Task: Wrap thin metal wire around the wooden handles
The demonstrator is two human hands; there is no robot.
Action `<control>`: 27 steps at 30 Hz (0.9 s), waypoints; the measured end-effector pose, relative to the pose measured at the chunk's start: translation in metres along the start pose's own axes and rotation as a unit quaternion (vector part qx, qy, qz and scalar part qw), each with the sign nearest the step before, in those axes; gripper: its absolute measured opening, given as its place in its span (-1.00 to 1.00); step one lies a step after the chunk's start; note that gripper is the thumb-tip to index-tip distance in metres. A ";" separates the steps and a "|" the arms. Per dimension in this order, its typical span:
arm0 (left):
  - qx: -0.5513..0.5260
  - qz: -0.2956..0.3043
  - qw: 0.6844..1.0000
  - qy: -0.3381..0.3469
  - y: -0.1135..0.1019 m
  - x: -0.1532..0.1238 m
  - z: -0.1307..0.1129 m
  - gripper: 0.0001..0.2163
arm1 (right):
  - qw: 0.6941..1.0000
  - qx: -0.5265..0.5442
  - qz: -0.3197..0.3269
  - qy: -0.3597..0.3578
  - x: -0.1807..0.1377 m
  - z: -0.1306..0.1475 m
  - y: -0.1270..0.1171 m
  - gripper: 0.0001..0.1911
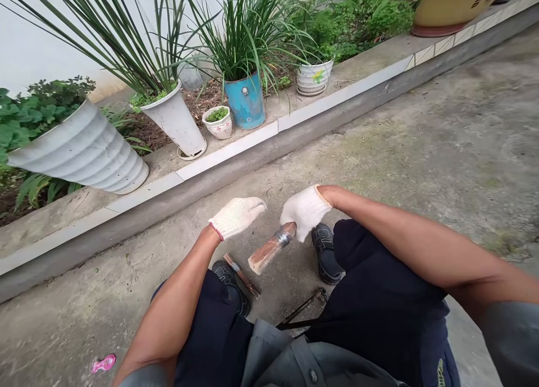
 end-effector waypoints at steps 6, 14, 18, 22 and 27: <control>-0.011 0.017 1.000 -0.009 0.006 0.001 -0.005 -0.60 | 0.957 0.083 -0.259 0.105 -0.023 0.002 -0.032 -0.68; -0.013 0.024 0.999 -0.036 0.001 0.000 -0.012 -0.59 | 0.863 0.119 -0.430 0.238 -0.026 -0.029 -0.052 -0.60; -0.007 0.023 0.999 -0.028 0.000 -0.002 -0.013 -0.58 | 0.856 -0.009 -0.393 0.335 -0.021 -0.050 -0.055 -0.59; -0.004 -0.006 1.000 -0.017 -0.003 -0.004 -0.009 -0.59 | 0.906 -0.061 -0.198 0.369 -0.001 -0.056 -0.036 -0.69; -0.004 -0.013 0.999 -0.048 -0.007 -0.006 -0.002 -0.58 | 0.991 -0.026 0.005 0.128 0.011 -0.025 -0.002 -0.77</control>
Point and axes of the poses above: each hand's wrist, its own x-axis towards the middle knuckle, its own y-axis out of the palm, z = x × y, the point moved 1 cm from there along x, towards the middle knuckle, and after that the axes turned 6 degrees about x, right-handed, at the moved point
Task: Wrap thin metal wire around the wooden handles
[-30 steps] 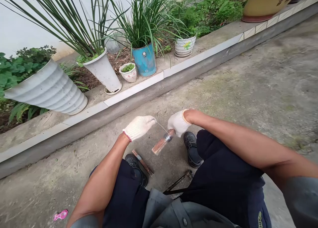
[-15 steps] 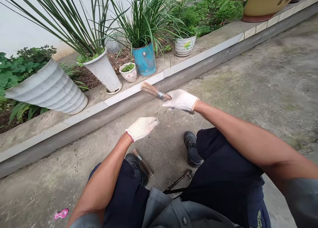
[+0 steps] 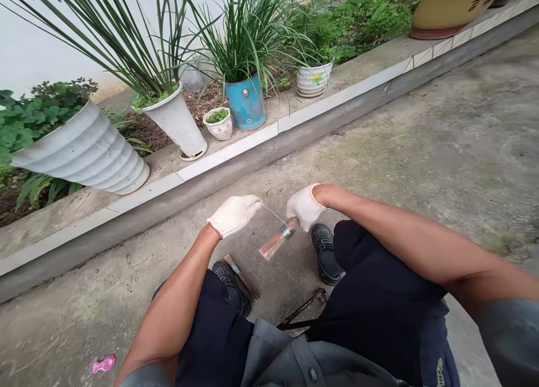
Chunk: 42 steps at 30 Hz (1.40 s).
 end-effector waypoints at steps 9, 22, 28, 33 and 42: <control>-0.010 0.044 0.999 0.003 0.012 0.004 -0.004 -0.64 | 0.963 0.147 -0.223 -0.031 -0.042 0.019 -0.031 -0.66; 0.002 0.028 0.999 0.026 0.008 0.000 -0.007 -0.61 | 0.914 0.008 -0.303 0.272 -0.012 -0.043 -0.045 -0.63; 0.012 -0.005 1.000 0.001 0.000 -0.001 0.003 -0.58 | 0.995 -0.016 -0.029 0.098 0.006 -0.008 -0.004 -0.79; 0.017 0.010 1.000 -0.001 0.003 0.001 0.008 -0.58 | 0.986 0.047 0.022 -0.156 -0.017 0.024 0.001 -0.73; -0.028 0.047 0.998 0.021 0.011 0.001 -0.007 -0.59 | 0.924 0.156 -0.338 0.084 -0.039 0.002 -0.044 -0.62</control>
Point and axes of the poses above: each hand's wrist, its own x-axis towards the middle knuckle, its own y-axis out of the palm, z = x × y, the point moved 1 cm from there along x, towards the middle knuckle, and after that the axes turned 6 degrees about x, right-handed, at the moved point
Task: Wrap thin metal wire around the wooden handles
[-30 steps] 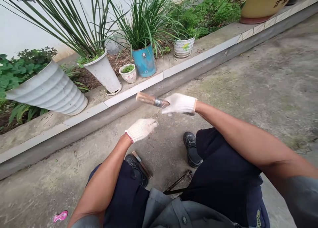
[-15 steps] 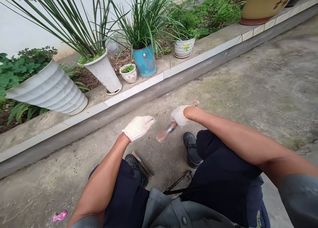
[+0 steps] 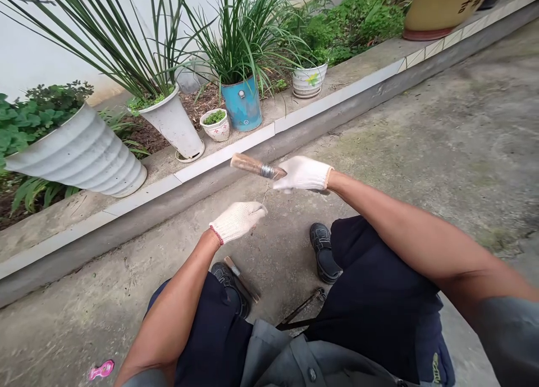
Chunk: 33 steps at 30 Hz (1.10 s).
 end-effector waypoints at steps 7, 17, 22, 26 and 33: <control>0.015 -0.003 1.000 0.003 -0.002 -0.001 -0.002 -0.58 | 0.969 -0.203 -0.020 0.137 0.028 -0.035 0.003 -0.60; 0.032 -0.046 0.997 -0.048 -0.014 -0.004 0.008 -0.60 | 0.902 -0.096 0.389 -0.162 -0.007 -0.004 0.058 -0.71; 0.004 0.013 1.000 -0.011 0.004 0.001 0.007 -0.63 | 0.957 0.009 0.246 -0.157 -0.016 0.012 0.030 -0.65; -0.015 0.013 1.000 -0.013 0.008 0.002 0.001 -0.58 | 0.997 0.052 0.051 -0.035 -0.005 0.006 0.007 -0.66; -0.011 0.014 1.000 -0.001 0.004 0.002 -0.002 -0.59 | 0.987 -0.095 -0.091 0.093 0.021 -0.029 -0.005 -0.55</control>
Point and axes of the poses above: each hand's wrist, its own x-axis towards the middle knuckle, its own y-axis out of the palm, z = x × y, the point moved 1 cm from there along x, towards the middle knuckle, and after that the axes turned 6 degrees about x, right-handed, at the moved point
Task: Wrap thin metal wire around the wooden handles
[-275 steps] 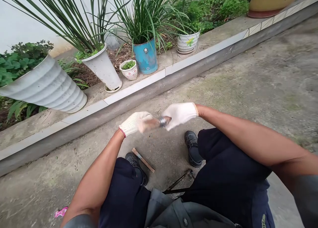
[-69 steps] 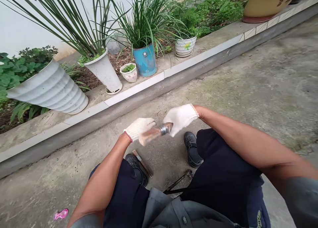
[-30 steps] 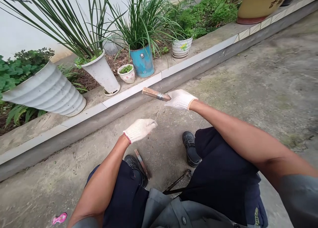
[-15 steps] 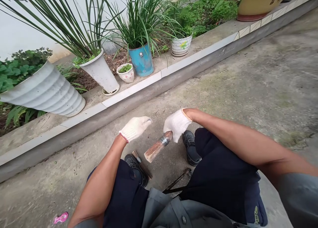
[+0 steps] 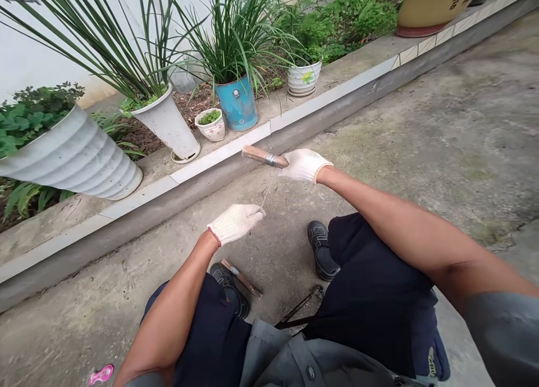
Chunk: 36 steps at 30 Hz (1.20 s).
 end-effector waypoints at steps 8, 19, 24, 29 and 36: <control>0.036 -0.070 0.997 -0.004 -0.009 -0.005 0.008 -0.57 | 0.965 -0.185 0.182 -0.038 -0.003 0.007 0.042 -0.65; 0.030 -0.072 0.997 0.003 -0.011 -0.003 0.016 -0.63 | 0.882 0.048 0.356 -0.303 -0.057 0.036 0.023 -0.71; -0.014 -0.025 0.999 -0.035 -0.006 -0.002 0.009 -0.62 | 0.964 0.134 0.129 -0.188 -0.041 0.035 0.000 -0.63; -0.007 -0.020 1.000 -0.014 -0.008 -0.004 0.001 -0.60 | 0.998 0.029 -0.013 -0.050 -0.011 0.015 -0.002 -0.55; 0.027 -0.043 0.999 -0.008 -0.010 -0.005 0.008 -0.57 | 0.974 -0.182 0.138 -0.002 -0.004 0.007 0.023 -0.62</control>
Point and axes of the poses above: each hand's wrist, its own x-axis towards the middle knuckle, its own y-axis out of the palm, z = x × y, the point moved 1 cm from there along x, towards the middle knuckle, and after that the axes turned 6 degrees about x, right-handed, at the moved point
